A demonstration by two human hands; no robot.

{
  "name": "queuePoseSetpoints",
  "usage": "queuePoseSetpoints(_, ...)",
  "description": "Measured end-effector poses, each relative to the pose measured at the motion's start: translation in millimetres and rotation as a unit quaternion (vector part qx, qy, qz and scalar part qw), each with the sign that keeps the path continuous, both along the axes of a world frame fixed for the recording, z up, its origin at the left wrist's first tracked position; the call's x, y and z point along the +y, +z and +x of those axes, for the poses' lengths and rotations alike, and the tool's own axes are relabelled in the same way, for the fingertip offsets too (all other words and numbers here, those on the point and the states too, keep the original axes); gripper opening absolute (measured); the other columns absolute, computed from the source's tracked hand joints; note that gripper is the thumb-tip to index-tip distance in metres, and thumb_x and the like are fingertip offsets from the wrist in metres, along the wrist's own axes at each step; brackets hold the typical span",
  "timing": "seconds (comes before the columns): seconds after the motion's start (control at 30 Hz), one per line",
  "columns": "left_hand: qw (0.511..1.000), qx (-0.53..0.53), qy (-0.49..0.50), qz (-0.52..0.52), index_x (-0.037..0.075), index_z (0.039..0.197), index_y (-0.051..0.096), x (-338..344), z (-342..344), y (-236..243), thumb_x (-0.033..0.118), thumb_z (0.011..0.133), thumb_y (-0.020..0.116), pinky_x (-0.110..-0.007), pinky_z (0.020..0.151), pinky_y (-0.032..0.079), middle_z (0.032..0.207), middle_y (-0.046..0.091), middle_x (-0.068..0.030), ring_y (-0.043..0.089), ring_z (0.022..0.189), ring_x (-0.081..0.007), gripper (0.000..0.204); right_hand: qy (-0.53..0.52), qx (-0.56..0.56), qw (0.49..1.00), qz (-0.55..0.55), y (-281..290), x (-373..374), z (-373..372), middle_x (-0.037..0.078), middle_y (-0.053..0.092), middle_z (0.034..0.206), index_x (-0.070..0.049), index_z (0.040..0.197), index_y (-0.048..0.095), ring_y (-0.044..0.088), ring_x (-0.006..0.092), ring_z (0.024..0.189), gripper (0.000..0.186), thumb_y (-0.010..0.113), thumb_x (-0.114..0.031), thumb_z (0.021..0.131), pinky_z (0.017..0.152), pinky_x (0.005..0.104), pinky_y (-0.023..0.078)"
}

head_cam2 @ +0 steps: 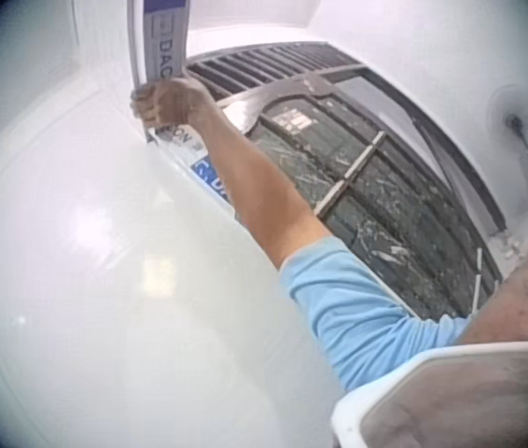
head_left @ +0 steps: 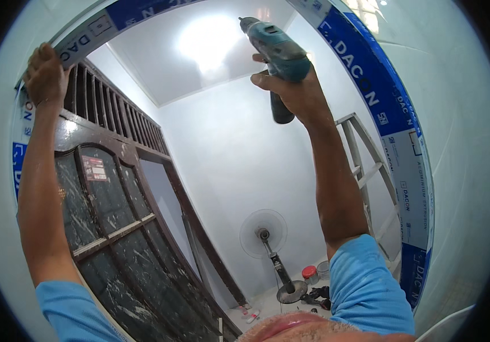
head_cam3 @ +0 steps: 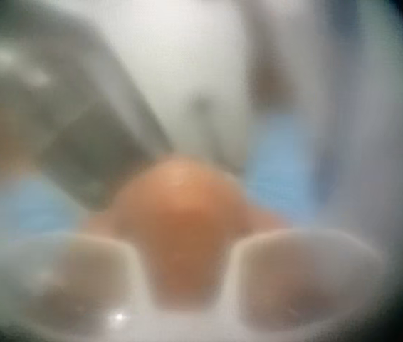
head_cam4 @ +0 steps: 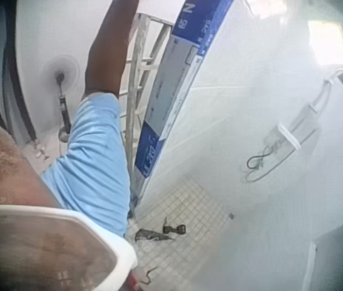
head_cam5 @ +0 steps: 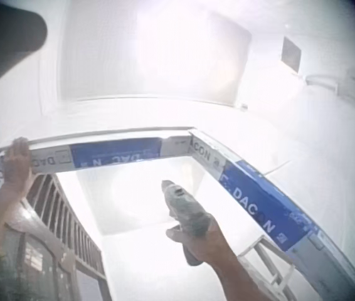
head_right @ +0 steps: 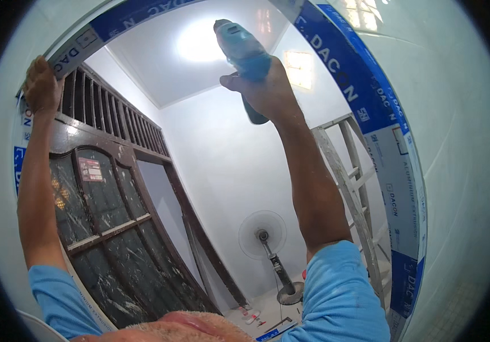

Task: The person installs aluminum profiles along the top of a doorway. They position the profile, drill pilot holes, and secure it with screws using a cordless drill and a hammer drill. The person also handles small metal parts and fasteners during the process.

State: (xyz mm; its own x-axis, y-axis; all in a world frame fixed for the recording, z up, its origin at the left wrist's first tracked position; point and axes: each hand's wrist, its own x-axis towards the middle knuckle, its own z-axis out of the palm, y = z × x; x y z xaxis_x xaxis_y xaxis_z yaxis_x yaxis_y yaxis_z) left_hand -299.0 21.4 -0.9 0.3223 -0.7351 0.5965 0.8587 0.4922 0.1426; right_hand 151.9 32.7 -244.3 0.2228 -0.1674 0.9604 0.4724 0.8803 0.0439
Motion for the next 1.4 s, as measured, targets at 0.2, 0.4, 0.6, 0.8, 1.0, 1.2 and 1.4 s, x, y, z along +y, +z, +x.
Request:
queuePoseSetpoints(0.2,0.998,0.008,0.045,0.036,0.011,0.123,0.044,8,8,10,0.058,0.081,0.086,-0.043,0.092,0.066,0.129,0.064,-0.0106,0.072,0.117,-0.0289,0.075,0.069,0.009,0.981,0.182,32,19,23,0.008,0.078,0.112,-0.001,0.129,0.069,0.067,0.0115,0.080,0.042,0.075,-0.004,0.088,0.078,0.0295,0.056)
queuePoseSetpoints(0.4,0.997,0.031,0.058,0.045,0.010,0.123,0.040,5,15,-1,0.056,0.088,0.082,-0.044,0.092,0.066,0.126,0.062,-0.0127,0.069,0.122,-0.0298,0.072,0.225,-0.041,0.943,0.242,58,15,35,0.016,0.072,0.133,0.000,0.140,0.058,0.071,0.0173,0.079,0.052,0.068,0.000,0.089,0.077,0.0335,0.060)
queuePoseSetpoints(0.6,0.998,0.027,0.046,0.021,0.010,0.124,0.039,7,7,5,0.057,0.091,0.079,-0.046,0.095,0.065,0.126,0.062,-0.0127,0.069,0.122,-0.0309,0.070,0.284,-0.087,0.928,0.224,67,18,47,0.020,0.070,0.135,-0.002,0.146,0.052,0.074,0.0198,0.081,0.060,0.066,0.001,0.088,0.077,0.0358,0.062)
queuePoseSetpoints(0.8,0.996,0.023,0.072,0.037,0.008,0.133,0.041,9,1,9,0.060,0.091,0.077,-0.045,0.093,0.066,0.130,0.062,-0.0166,0.070,0.122,-0.0325,0.075,0.294,-0.086,0.920,0.244,63,17,47,0.023,0.068,0.136,-0.001,0.144,0.052,0.075,0.0193,0.082,0.057,0.064,0.002,0.088,0.077,0.0343,0.062)
queuePoseSetpoints(1.0,0.996,0.018,0.085,0.029,0.006,0.136,0.041,9,2,7,0.061,0.091,0.076,-0.044,0.090,0.068,0.131,0.063,-0.0186,0.070,0.121,-0.0341,0.079,0.321,-0.104,0.912,0.232,68,18,50,0.021,0.068,0.131,-0.002,0.146,0.052,0.072,0.0212,0.080,0.066,0.068,0.004,0.082,0.073,0.0355,0.062)
queuePoseSetpoints(1.2,0.998,0.024,0.064,0.013,0.015,0.141,0.040,16,-14,25,0.063,0.097,0.066,-0.049,0.096,0.063,0.137,0.054,-0.0167,0.064,0.126,-0.0352,0.071,0.304,-0.103,0.914,0.246,68,21,46,0.023,0.068,0.136,-0.001,0.144,0.053,0.074,0.0205,0.080,0.056,0.063,0.002,0.089,0.077,0.0355,0.062)
queuePoseSetpoints(1.4,0.998,0.027,0.064,0.014,0.012,0.140,0.039,15,-8,17,0.064,0.096,0.068,-0.048,0.094,0.065,0.134,0.056,-0.0164,0.066,0.125,-0.0341,0.073,0.316,-0.104,0.911,0.245,69,19,46,0.023,0.069,0.135,-0.003,0.146,0.052,0.076,0.0208,0.081,0.058,0.063,0.002,0.089,0.078,0.0358,0.063)
